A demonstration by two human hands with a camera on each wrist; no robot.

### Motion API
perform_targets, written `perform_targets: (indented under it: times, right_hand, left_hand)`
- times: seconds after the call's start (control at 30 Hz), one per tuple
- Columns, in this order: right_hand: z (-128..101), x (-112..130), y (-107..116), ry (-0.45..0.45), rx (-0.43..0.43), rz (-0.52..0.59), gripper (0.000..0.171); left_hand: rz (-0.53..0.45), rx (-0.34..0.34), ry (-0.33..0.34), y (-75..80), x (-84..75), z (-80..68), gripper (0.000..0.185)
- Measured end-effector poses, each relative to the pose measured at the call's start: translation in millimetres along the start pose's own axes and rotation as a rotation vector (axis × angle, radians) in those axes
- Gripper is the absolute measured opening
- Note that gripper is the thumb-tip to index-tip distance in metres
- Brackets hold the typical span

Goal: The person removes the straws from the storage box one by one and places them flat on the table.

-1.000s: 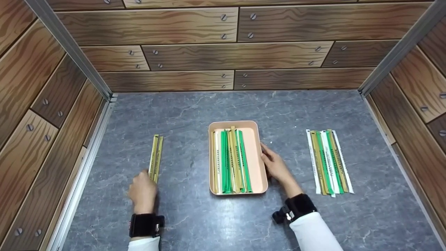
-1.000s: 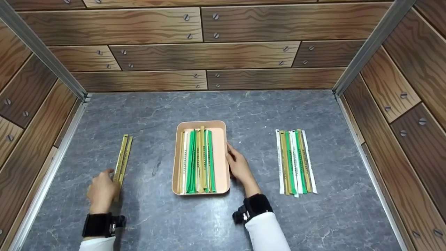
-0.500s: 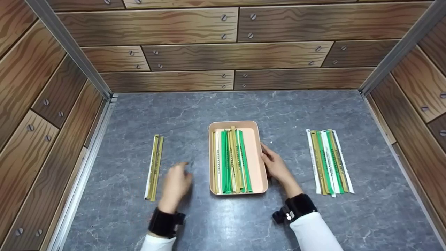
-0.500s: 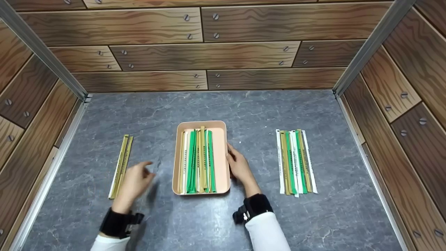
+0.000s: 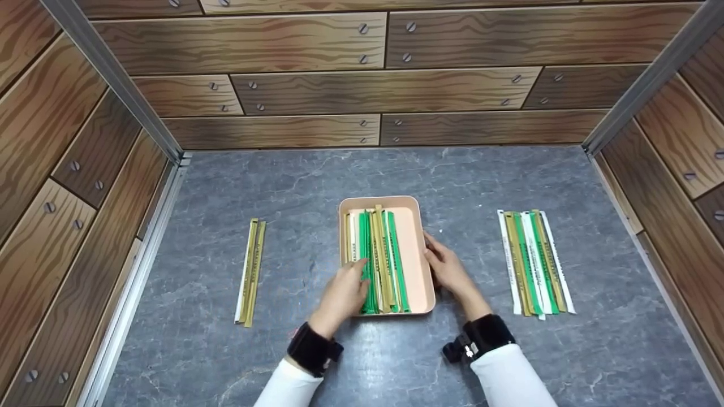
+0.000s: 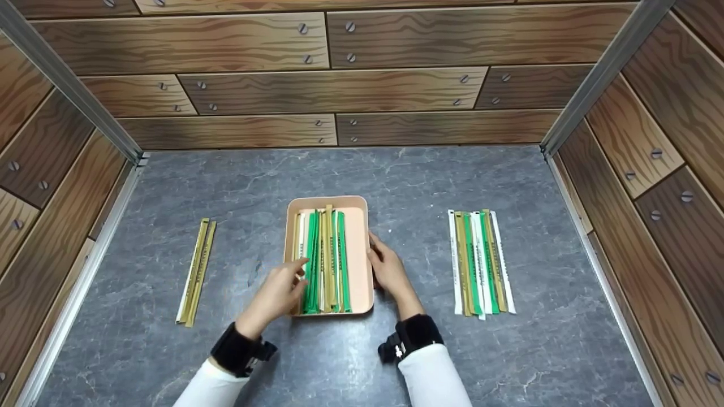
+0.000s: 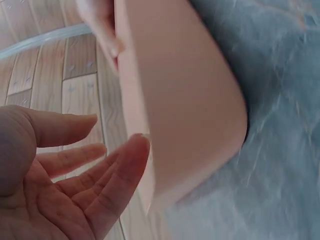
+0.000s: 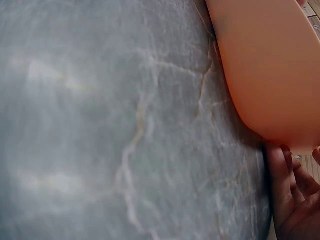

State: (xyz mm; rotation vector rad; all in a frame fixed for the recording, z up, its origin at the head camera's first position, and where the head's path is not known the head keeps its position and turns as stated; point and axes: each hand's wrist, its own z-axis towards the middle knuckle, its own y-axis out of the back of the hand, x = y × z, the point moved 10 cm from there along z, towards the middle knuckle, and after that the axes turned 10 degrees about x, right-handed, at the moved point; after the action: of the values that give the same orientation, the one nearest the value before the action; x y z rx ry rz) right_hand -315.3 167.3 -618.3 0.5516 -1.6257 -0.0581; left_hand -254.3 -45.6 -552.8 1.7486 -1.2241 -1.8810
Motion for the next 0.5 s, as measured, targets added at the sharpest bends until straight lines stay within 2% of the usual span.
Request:
perform_targets:
  times: [0.1,0.23,0.5]
  right_hand:
    - [0,0,0,-0.01,0.005,-0.009,0.049]
    - [-1,1,1,-0.002,0.0,-0.014,0.049]
    - [0,3,2,0.024,-0.007,-0.006,0.049]
  left_hand:
    - [0.074,0.031,0.035,-10.5,-1.1,6.0,0.05]
    - [0.179,0.042,0.035,-19.5,-4.6,14.7,0.046]
    - [0.336,0.037,0.065,-26.6,-3.4,30.5,0.027]
